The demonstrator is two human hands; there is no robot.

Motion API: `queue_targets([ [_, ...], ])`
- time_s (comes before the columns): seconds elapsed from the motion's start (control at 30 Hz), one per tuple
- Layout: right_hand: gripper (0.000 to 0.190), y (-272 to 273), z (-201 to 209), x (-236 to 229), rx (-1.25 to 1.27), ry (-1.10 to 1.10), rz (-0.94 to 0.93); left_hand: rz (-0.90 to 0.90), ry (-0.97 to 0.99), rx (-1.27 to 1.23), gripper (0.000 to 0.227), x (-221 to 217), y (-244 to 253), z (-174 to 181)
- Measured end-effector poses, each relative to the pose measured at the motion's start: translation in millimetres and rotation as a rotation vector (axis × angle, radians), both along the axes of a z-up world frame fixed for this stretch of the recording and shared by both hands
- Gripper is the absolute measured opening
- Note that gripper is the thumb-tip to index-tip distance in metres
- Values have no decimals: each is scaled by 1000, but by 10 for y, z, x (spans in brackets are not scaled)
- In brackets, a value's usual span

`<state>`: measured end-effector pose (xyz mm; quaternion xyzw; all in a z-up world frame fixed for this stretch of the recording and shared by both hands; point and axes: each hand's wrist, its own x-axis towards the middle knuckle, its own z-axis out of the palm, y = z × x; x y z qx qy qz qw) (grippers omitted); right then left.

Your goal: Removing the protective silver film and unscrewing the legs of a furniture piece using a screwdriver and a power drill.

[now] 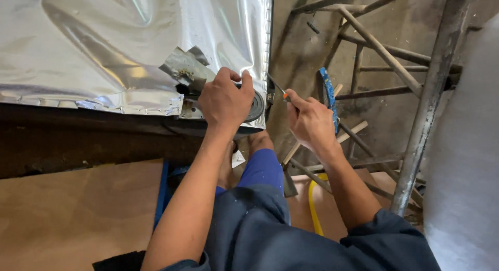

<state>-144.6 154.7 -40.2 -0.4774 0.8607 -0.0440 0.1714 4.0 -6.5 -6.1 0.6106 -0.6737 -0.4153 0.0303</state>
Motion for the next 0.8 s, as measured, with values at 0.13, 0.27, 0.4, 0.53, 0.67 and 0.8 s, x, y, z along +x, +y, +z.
queue_targets([
  [0.13, 37, -154, 67, 150, 111, 161, 90, 3, -5, -42, 34, 2, 30, 21],
  [0.27, 38, -23, -164, 395, -32, 69, -73, 3, -77, -74, 33, -52, 112, 106],
  [0.4, 42, 151, -572, 684, -290, -228, -289, 3, -62, -107, 33, -77, 109, 4],
  [0.53, 44, 278, -817, 806, -466, -250, -402, -22, -56, -202, 31, -25, 167, -64],
  [0.67, 40, 208, -523, 622, -180, -105, -309, -32, -77, -176, 32, -37, 135, -120],
  [0.8, 41, 167, -733, 763, -256, -308, -491, -19, -69, -163, 31, -34, 149, -41],
])
